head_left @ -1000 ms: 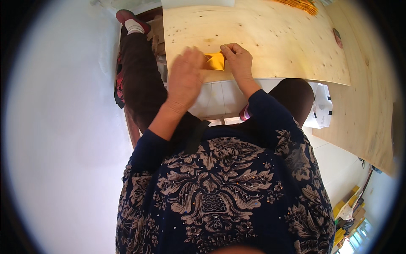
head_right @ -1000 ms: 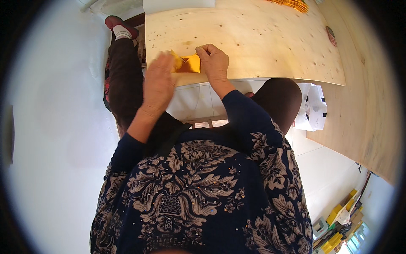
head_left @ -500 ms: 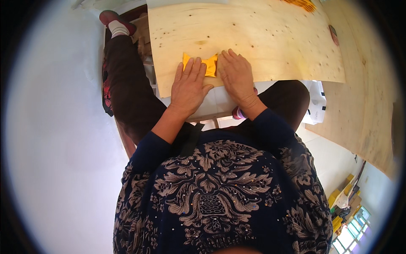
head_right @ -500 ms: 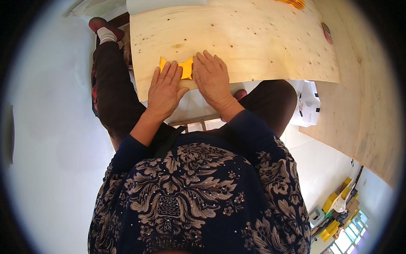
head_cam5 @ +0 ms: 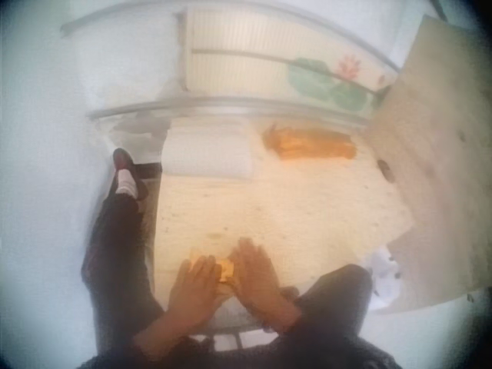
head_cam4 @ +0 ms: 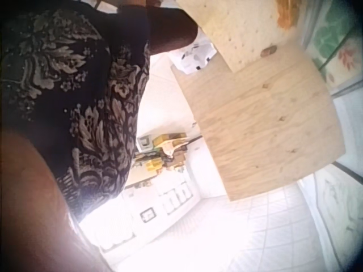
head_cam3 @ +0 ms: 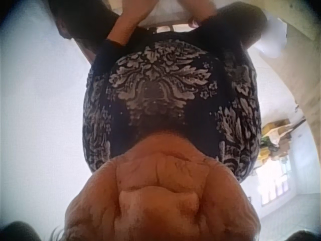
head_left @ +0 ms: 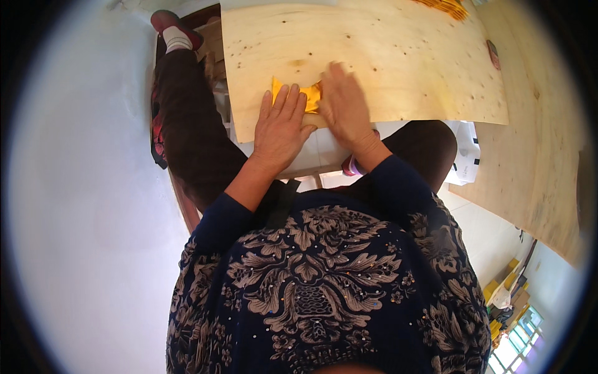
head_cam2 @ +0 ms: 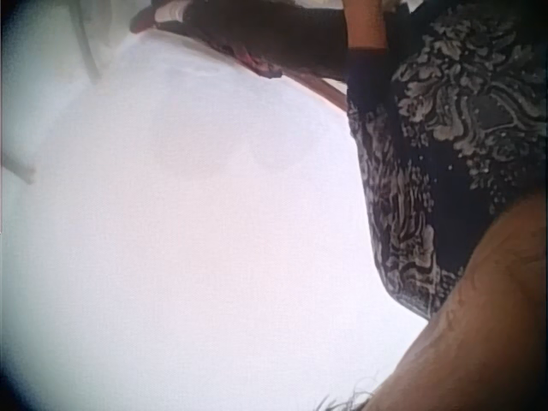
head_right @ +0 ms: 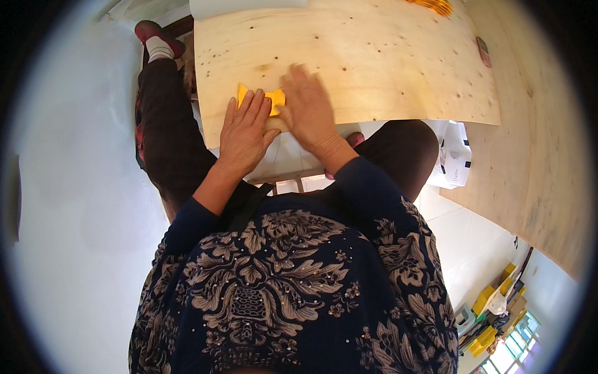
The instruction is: The person folds sheets of gold-colored paper into small triangular packets by hand, then stacks them on a wooden table. They repeatedly pick up new sheets, fold them, and add them to the growing pile.
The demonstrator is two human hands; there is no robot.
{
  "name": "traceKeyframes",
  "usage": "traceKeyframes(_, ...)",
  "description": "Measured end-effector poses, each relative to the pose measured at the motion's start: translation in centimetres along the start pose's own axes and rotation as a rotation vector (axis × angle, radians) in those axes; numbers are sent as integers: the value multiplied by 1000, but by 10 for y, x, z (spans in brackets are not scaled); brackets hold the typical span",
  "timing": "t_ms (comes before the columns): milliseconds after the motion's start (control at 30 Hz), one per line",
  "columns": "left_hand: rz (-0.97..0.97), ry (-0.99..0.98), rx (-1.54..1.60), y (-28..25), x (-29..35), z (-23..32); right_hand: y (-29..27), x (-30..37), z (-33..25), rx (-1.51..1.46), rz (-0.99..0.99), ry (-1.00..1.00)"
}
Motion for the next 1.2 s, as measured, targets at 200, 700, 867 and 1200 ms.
traceKeyframes(200,-73,45,302,-8,-8,-23,22,1,-47,-372,-7,-120)
traceKeyframes(700,94,43,-112,-17,-42,-52,37,7,-46,-86,-172,-223)
traceKeyframes(867,-51,118,-58,-3,-4,-23,32,13,-27,44,-186,-149)
traceKeyframes(1200,-49,193,-16,3,11,4,-10,59,49,-675,206,601)
Point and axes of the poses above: each hand's wrist, its own x-axis away from the middle knuckle, its own y-axis out of the palm, z = x × y, the point moved 9 cm from there along -x, towards the middle knuckle, and after that the axes turned 11 degrees about -y, right-handed, at the moved point
